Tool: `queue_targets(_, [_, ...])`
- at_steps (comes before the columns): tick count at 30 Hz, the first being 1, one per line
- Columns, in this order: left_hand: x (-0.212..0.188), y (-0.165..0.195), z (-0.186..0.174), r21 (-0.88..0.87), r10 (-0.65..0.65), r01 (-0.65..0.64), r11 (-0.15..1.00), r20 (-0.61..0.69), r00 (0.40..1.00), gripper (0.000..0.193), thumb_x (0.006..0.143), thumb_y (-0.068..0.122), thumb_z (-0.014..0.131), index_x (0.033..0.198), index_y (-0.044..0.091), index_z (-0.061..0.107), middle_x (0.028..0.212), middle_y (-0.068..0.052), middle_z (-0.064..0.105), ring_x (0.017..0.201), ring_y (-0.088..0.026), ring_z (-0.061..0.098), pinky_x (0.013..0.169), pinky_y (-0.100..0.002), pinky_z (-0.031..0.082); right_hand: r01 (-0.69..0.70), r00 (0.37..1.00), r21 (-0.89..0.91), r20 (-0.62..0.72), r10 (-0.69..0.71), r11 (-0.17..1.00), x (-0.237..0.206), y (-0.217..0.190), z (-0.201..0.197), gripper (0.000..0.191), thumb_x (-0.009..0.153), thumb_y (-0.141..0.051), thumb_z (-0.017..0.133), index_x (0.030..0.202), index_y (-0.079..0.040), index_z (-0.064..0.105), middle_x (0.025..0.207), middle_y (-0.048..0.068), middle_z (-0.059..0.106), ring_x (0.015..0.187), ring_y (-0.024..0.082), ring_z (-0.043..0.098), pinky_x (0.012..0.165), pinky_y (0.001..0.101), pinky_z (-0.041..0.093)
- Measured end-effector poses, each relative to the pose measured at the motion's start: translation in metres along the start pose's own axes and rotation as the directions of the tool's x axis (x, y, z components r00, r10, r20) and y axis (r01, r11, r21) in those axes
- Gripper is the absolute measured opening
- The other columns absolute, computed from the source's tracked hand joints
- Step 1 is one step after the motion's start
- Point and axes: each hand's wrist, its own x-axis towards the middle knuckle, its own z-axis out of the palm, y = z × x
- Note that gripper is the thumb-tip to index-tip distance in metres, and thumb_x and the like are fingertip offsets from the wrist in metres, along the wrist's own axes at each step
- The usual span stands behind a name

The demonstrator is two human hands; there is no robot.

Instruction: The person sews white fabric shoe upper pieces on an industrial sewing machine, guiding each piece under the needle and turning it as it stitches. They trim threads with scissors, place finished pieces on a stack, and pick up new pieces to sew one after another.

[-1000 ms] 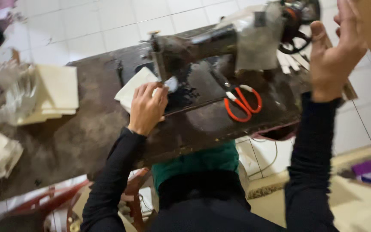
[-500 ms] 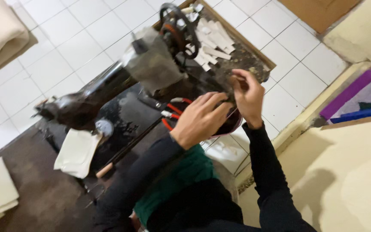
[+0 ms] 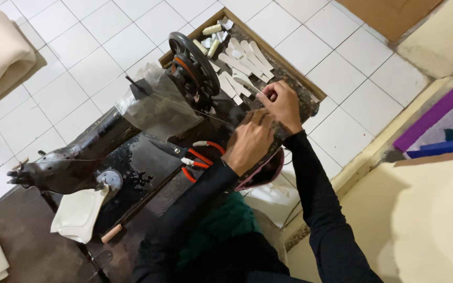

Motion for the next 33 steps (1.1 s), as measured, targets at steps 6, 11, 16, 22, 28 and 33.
queue_targets(6, [-0.002,0.018,-0.013,-0.08,0.097,-0.097,0.992,-0.005,0.995,0.031,0.091,0.008,0.065,0.12,-0.001,0.061,0.122,-0.016,0.062,0.116,-0.033,0.061,0.099,-0.041,0.053,0.054,0.998,0.056,-0.048,-0.051,0.997,-0.004,0.016,-0.001,0.021,0.092,-0.02,0.084,0.091,-0.004,0.07,0.088,0.006,0.066,0.07,0.013,0.065,0.065,0.0277,0.053])
queue_targets(11, [-0.016,0.031,-0.049,-0.039,0.145,-0.143,0.989,0.067,0.987,0.032,0.091,0.008,0.067,0.121,-0.002,0.06,0.121,-0.016,0.062,0.116,-0.033,0.06,0.101,-0.04,0.05,-0.09,0.994,0.298,-0.029,0.103,0.95,-0.003,0.009,-0.017,0.019,0.1,-0.02,0.077,0.098,-0.003,0.07,0.085,0.0,0.07,0.076,0.009,0.067,0.069,0.0249,0.054])
queue_targets(16, [-0.047,0.037,-0.085,-0.004,0.133,-0.133,0.991,0.023,0.991,0.033,0.092,0.009,0.066,0.122,-0.001,0.059,0.125,-0.014,0.062,0.115,-0.032,0.061,0.099,-0.04,0.052,0.026,0.974,0.597,-0.197,0.115,0.802,-0.062,-0.047,-0.046,0.025,0.108,-0.01,0.072,0.095,-0.002,0.052,0.082,0.004,0.06,0.068,0.012,0.063,0.071,0.0289,0.056])
queue_targets(22, [-0.125,0.044,-0.135,-0.321,-0.381,0.306,0.896,-0.204,0.902,0.023,0.103,0.015,0.066,0.122,0.001,0.063,0.111,-0.016,0.071,0.103,-0.033,0.071,0.087,-0.037,0.057,0.499,0.865,0.165,-0.034,-0.501,0.851,-0.142,-0.132,-0.003,0.018,0.092,-0.008,0.077,0.094,-0.008,0.059,0.095,0.008,0.072,0.079,0.024,0.071,0.07,0.0319,0.054])
queue_targets(28, [-0.206,0.034,-0.167,-0.63,-0.702,0.397,0.667,-0.352,0.619,0.024,0.106,0.018,0.065,0.118,-0.001,0.058,0.104,-0.012,0.079,0.095,-0.012,0.075,0.08,-0.029,0.06,0.522,0.722,0.363,0.294,-0.627,0.772,-0.188,-0.188,0.072,0.024,0.083,-0.016,0.088,0.086,-0.009,0.066,0.08,0.007,0.07,0.071,0.026,0.071,0.064,0.0372,0.055])
queue_targets(33, [-0.252,0.023,-0.177,-0.698,-0.807,0.425,0.577,-0.405,0.43,0.025,0.101,0.019,0.066,0.115,-0.002,0.061,0.097,-0.009,0.079,0.088,-0.012,0.076,0.076,-0.028,0.062,0.427,0.661,0.557,0.345,-0.666,0.712,-0.2,-0.225,0.099,0.037,0.076,-0.024,0.089,0.097,-0.003,0.067,0.088,0.01,0.072,0.077,0.026,0.073,0.069,0.0353,0.057])
